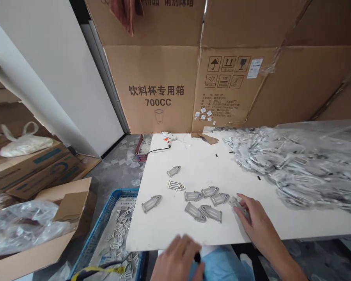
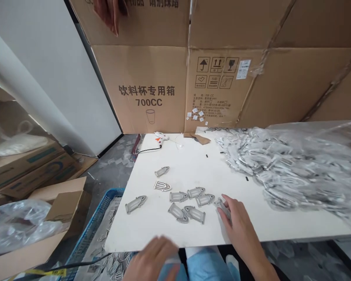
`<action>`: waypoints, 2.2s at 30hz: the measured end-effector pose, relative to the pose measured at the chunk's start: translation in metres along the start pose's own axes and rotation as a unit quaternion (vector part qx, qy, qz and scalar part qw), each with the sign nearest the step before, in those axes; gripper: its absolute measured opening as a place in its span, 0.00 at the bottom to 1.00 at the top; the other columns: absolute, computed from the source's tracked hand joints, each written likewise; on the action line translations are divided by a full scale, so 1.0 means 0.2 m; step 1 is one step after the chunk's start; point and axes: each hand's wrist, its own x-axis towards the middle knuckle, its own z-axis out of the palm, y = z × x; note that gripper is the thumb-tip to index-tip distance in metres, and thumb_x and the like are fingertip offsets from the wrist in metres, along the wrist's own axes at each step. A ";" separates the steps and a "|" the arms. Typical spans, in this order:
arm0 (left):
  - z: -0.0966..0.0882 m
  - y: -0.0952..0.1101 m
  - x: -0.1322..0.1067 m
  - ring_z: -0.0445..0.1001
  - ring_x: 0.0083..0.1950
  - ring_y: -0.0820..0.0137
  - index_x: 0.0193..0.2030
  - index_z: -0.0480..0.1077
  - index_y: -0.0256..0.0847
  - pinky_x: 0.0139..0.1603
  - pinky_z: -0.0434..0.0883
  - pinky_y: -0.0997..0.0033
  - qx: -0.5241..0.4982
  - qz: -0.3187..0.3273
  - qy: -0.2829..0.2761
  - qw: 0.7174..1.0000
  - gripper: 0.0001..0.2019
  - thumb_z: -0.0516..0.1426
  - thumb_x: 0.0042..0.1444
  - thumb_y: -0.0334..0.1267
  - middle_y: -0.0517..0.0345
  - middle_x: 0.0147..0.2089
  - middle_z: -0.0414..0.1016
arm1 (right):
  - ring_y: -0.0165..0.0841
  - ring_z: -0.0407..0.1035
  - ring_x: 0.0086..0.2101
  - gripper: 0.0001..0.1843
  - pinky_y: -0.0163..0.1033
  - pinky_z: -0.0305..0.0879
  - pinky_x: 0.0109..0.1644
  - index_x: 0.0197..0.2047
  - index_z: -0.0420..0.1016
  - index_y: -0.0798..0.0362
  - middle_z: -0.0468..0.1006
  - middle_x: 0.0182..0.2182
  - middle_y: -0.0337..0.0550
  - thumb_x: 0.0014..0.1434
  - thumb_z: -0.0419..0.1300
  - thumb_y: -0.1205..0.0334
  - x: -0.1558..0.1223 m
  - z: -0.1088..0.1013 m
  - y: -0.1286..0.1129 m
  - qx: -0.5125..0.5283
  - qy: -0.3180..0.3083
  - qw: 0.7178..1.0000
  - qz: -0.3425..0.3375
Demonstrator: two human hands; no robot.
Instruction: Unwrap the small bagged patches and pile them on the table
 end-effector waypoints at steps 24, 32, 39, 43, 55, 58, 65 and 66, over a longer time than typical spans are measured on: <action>-0.02 0.32 0.75 0.73 0.52 0.54 0.53 0.72 0.39 0.53 0.71 0.51 0.501 0.237 0.020 0.832 0.09 0.59 0.67 0.31 0.47 0.48 0.75 | 0.36 0.76 0.39 0.11 0.43 0.76 0.44 0.53 0.75 0.45 0.75 0.49 0.43 0.71 0.56 0.61 0.24 -0.19 -0.24 0.001 -0.213 0.973 -0.092; -0.24 0.34 0.80 0.72 0.56 0.55 0.55 0.70 0.39 0.57 0.71 0.54 0.452 0.215 -0.001 0.866 0.08 0.54 0.72 0.35 0.46 0.53 0.73 | 0.33 0.74 0.33 0.06 0.42 0.73 0.38 0.47 0.76 0.44 0.76 0.49 0.41 0.70 0.59 0.57 0.28 -0.23 -0.24 -0.016 -0.186 0.976 -0.109; -0.45 0.27 0.86 0.71 0.58 0.57 0.54 0.71 0.44 0.59 0.68 0.54 0.397 0.163 -0.062 0.901 0.09 0.52 0.74 0.37 0.49 0.54 0.74 | 0.41 0.74 0.43 0.06 0.46 0.74 0.45 0.47 0.69 0.45 0.77 0.43 0.44 0.68 0.60 0.61 0.22 -0.19 -0.47 -0.012 -0.164 0.977 -0.132; -0.41 0.24 0.86 0.70 0.58 0.57 0.53 0.71 0.45 0.61 0.66 0.53 0.365 0.181 -0.074 0.910 0.08 0.54 0.75 0.43 0.50 0.55 0.73 | 0.48 0.71 0.46 0.09 0.55 0.73 0.48 0.49 0.70 0.49 0.77 0.45 0.49 0.66 0.58 0.66 0.17 -0.06 -0.53 -0.069 -0.150 0.967 -0.194; -0.47 0.23 1.03 0.69 0.57 0.55 0.55 0.68 0.43 0.60 0.67 0.53 0.373 0.166 0.015 0.913 0.11 0.52 0.75 0.44 0.47 0.55 0.70 | 0.43 0.72 0.46 0.09 0.48 0.72 0.49 0.47 0.71 0.46 0.77 0.45 0.44 0.66 0.66 0.61 0.21 -0.03 -0.47 0.007 -0.213 0.965 -0.151; -0.49 0.22 1.12 0.70 0.55 0.52 0.56 0.67 0.38 0.57 0.67 0.49 0.445 0.083 0.071 0.889 0.13 0.50 0.75 0.43 0.41 0.55 0.70 | 0.42 0.72 0.49 0.09 0.46 0.71 0.52 0.53 0.70 0.45 0.76 0.49 0.45 0.72 0.61 0.56 0.31 -0.09 -0.43 0.046 -0.192 0.972 -0.130; -0.47 0.16 1.18 0.71 0.55 0.51 0.56 0.68 0.39 0.56 0.66 0.52 0.475 0.072 0.032 0.876 0.12 0.55 0.72 0.42 0.42 0.54 0.70 | 0.43 0.68 0.52 0.10 0.50 0.69 0.56 0.55 0.68 0.45 0.75 0.53 0.46 0.73 0.54 0.66 0.51 -0.04 -0.34 -0.012 -0.179 0.967 -0.179; -0.47 0.16 1.18 0.71 0.55 0.52 0.56 0.68 0.40 0.56 0.67 0.53 0.470 0.069 0.031 0.880 0.11 0.55 0.72 0.41 0.42 0.54 0.71 | 0.43 0.67 0.53 0.12 0.50 0.70 0.56 0.56 0.68 0.45 0.75 0.54 0.45 0.72 0.54 0.67 0.51 -0.02 -0.34 -0.017 -0.190 0.964 -0.186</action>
